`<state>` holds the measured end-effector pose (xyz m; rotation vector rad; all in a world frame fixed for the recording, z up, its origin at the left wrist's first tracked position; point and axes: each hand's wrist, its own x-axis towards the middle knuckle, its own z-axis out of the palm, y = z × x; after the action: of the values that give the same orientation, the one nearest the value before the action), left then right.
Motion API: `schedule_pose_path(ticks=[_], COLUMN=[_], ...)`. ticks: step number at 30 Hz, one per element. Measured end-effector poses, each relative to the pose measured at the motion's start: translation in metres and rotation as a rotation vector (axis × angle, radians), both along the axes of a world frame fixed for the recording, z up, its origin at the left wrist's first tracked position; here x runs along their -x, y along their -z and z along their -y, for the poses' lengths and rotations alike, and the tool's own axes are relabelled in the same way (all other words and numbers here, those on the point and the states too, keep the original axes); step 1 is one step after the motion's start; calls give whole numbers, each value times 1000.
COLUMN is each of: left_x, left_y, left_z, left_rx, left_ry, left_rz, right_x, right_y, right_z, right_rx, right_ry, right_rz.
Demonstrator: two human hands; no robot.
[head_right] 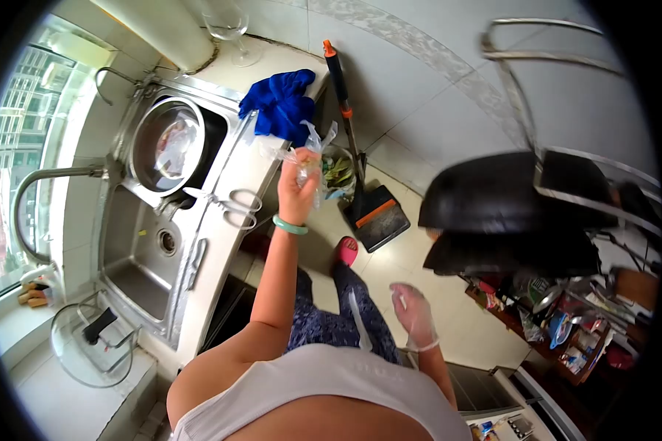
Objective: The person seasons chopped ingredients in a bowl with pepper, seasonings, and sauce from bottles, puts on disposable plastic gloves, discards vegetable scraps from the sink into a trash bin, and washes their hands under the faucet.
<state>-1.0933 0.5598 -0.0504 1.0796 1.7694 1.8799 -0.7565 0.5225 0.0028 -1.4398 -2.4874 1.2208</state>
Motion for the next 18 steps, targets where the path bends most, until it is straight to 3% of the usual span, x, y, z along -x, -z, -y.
schedule_pose_path(ticks=[3,6,11,13,15,17,18], left_x=[-14,-29,-51,-61,-55,-54,-57], left_y=[91,227,420,475,515,553,569], left_z=[-28,-52,-86,-95,-97,-103,-103], left_rx=[20,64,225,295,538,457,504], left_ry=[-74,-176,-332,-347,-92,-118,-147], left_rz=[-89,40,-194,-240,-358,-392,-531], right_x=[-18,-36,-48,-48,-57,-62,-63], right_y=[25,61,126,147,169,181,186], right_z=[7,10,10,8,9,9,10], right_rx=[68,91,106,147,111,167,154], right_ry=[79,111,183,236,212,242,240], right_rz=[63,134,229,269,293,313,319])
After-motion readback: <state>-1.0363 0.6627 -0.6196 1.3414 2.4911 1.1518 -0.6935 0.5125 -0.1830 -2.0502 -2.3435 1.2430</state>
